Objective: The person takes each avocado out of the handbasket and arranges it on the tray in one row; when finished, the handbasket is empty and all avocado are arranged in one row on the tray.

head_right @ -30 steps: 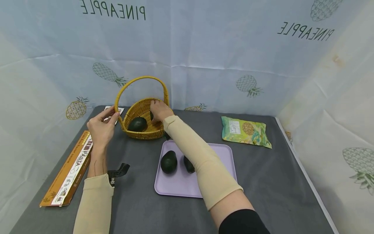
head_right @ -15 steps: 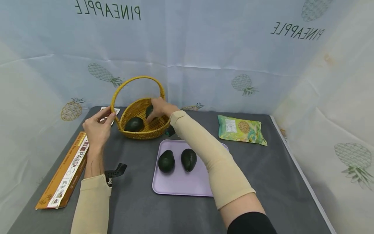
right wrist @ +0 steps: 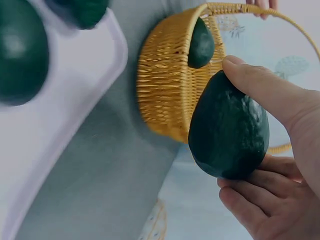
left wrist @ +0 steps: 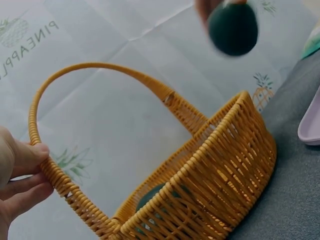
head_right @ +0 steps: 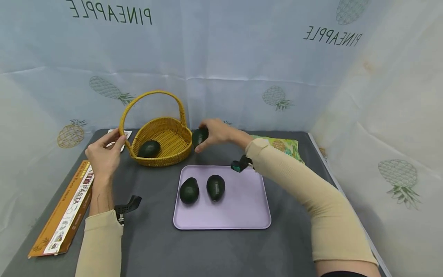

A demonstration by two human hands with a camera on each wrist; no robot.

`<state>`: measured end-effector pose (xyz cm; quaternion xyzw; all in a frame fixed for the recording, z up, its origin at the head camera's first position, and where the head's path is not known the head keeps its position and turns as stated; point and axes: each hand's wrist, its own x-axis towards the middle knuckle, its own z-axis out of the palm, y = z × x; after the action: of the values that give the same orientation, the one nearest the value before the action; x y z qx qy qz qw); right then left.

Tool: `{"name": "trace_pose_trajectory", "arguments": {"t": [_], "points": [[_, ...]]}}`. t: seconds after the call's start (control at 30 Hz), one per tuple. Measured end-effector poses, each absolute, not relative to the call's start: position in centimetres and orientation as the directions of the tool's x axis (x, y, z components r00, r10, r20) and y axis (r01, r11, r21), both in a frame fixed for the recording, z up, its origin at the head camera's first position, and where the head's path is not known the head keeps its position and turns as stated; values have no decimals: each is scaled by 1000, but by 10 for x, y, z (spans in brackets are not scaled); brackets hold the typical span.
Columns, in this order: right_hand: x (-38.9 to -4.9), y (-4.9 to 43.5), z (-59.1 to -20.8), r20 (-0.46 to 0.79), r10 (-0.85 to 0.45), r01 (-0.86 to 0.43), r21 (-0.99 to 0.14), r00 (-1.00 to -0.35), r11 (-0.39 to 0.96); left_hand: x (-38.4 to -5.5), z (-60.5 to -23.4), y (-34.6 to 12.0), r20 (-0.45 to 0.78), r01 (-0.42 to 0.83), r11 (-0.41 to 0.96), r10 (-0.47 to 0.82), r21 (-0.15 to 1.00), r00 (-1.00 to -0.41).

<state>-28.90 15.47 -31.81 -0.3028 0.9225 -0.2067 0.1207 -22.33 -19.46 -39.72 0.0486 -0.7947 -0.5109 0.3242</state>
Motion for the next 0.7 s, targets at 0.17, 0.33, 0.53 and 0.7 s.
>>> {"name": "trace_pose_trajectory", "arguments": {"t": [0.17, 0.33, 0.53, 0.7], "points": [[-253, 195, -316, -107, -584, -481, -459, -805, 747, -221, -395, -197, 465, 245, 483, -412, 840, -784], [-220, 220, -321, -119, -556, -456, -446, -822, 770, -221, -393, -198, 462, 237, 491, -411, 838, -786], [-188, 242, -336, -137, -561, -448, -462, -816, 765, -221, -397, -196, 459, 240, 485, -406, 841, -790], [-169, 254, -357, -147, -553, -446, -443, -820, 778, -222, -400, -194, 471, 262, 476, -400, 840, -786]]}}
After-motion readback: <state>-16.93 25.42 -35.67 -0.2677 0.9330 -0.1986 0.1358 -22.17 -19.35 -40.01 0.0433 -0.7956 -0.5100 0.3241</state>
